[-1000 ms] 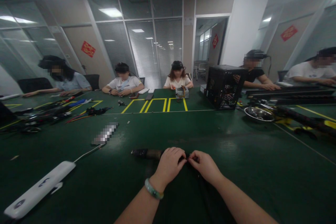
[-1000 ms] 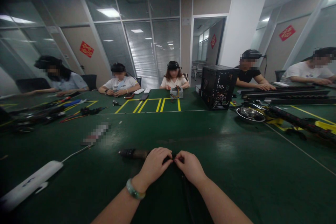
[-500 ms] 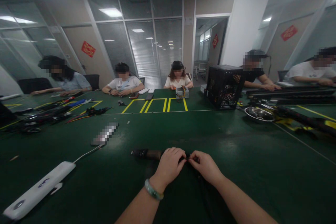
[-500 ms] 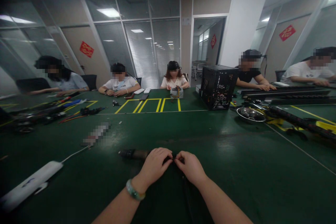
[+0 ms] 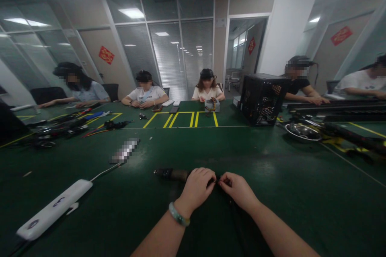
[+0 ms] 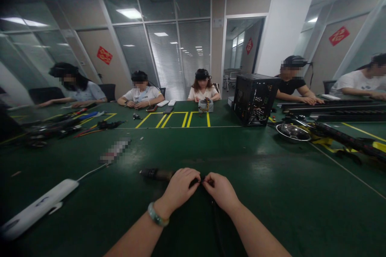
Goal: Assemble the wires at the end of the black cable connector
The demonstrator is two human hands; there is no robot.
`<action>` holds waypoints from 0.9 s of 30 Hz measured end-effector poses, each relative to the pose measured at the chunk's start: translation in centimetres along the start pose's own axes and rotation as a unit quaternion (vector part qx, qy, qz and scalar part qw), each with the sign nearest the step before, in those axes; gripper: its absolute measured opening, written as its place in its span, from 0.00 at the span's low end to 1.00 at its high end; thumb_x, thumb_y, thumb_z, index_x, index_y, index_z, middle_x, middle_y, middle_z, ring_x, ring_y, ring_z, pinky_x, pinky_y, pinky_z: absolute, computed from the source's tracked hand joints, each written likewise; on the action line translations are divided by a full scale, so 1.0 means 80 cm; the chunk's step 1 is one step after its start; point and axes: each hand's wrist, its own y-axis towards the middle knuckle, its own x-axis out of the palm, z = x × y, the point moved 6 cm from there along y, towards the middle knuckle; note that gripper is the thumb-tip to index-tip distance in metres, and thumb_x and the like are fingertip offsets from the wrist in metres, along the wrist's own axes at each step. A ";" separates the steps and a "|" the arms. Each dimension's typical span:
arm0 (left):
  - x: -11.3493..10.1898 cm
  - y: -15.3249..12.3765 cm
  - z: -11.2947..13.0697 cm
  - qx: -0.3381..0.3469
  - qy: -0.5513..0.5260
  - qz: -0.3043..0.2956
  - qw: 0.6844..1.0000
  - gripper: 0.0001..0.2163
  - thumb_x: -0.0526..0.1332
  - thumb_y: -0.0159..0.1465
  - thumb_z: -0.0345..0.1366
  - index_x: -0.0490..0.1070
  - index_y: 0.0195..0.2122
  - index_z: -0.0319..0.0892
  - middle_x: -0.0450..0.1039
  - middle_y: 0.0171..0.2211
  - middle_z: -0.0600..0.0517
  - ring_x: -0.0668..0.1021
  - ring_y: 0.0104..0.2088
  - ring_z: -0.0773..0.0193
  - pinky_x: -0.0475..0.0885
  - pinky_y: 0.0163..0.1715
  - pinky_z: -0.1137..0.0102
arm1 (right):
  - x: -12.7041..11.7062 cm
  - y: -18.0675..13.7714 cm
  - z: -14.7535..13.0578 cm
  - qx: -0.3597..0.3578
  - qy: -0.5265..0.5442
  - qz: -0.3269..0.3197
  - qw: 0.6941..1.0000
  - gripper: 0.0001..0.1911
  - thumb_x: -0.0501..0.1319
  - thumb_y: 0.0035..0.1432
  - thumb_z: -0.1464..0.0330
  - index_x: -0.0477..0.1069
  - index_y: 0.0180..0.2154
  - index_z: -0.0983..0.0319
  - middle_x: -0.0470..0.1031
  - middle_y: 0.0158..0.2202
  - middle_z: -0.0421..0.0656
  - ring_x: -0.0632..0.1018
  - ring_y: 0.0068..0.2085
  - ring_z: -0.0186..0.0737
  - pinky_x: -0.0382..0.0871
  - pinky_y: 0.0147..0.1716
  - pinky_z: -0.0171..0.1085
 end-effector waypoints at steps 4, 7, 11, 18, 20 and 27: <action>-0.001 0.000 0.001 -0.005 -0.007 0.002 1.000 0.04 0.60 0.64 0.32 0.69 0.40 0.46 0.73 0.43 0.53 0.72 0.45 0.60 0.64 0.49 0.62 | 0.000 -0.001 0.001 0.004 0.003 -0.008 1.000 0.07 0.58 0.59 0.66 0.74 0.35 0.59 0.77 0.33 0.39 0.76 0.33 0.38 0.65 0.31 0.32; 0.000 0.000 -0.002 -0.011 -0.009 0.004 1.000 0.04 0.59 0.64 0.33 0.69 0.40 0.46 0.72 0.43 0.53 0.72 0.46 0.60 0.64 0.49 0.62 | -0.002 -0.003 0.000 0.009 0.005 -0.013 1.000 0.07 0.58 0.59 0.65 0.74 0.35 0.59 0.77 0.34 0.40 0.76 0.34 0.38 0.65 0.32 0.32; 0.000 0.000 -0.003 -0.005 -0.011 0.004 1.000 0.09 0.60 0.63 0.31 0.68 0.45 0.47 0.72 0.44 0.54 0.72 0.46 0.61 0.64 0.49 0.63 | -0.002 -0.002 -0.001 0.003 0.001 -0.010 1.000 0.07 0.58 0.59 0.64 0.74 0.35 0.59 0.77 0.33 0.39 0.76 0.34 0.38 0.65 0.32 0.32; -0.001 0.000 0.000 0.002 0.010 0.000 1.000 0.06 0.60 0.63 0.30 0.69 0.40 0.46 0.73 0.43 0.54 0.72 0.45 0.61 0.64 0.48 0.64 | -0.001 0.000 -0.001 -0.008 0.001 -0.006 1.000 0.07 0.58 0.59 0.65 0.74 0.34 0.58 0.77 0.32 0.39 0.76 0.34 0.38 0.64 0.32 0.32; -0.002 0.000 -0.001 -0.003 0.006 0.004 1.000 0.05 0.60 0.63 0.32 0.69 0.40 0.46 0.72 0.43 0.54 0.72 0.45 0.61 0.64 0.49 0.63 | -0.001 -0.001 -0.001 -0.005 -0.001 -0.008 1.000 0.06 0.59 0.59 0.65 0.74 0.34 0.58 0.77 0.32 0.39 0.76 0.34 0.38 0.64 0.32 0.32; -0.004 -0.001 0.001 -0.004 -0.003 0.000 1.000 0.09 0.60 0.62 0.31 0.68 0.44 0.46 0.72 0.43 0.53 0.72 0.45 0.59 0.64 0.49 0.62 | 0.000 0.000 0.000 0.001 0.006 -0.012 1.000 0.06 0.59 0.59 0.65 0.74 0.34 0.58 0.77 0.32 0.39 0.76 0.34 0.38 0.64 0.32 0.32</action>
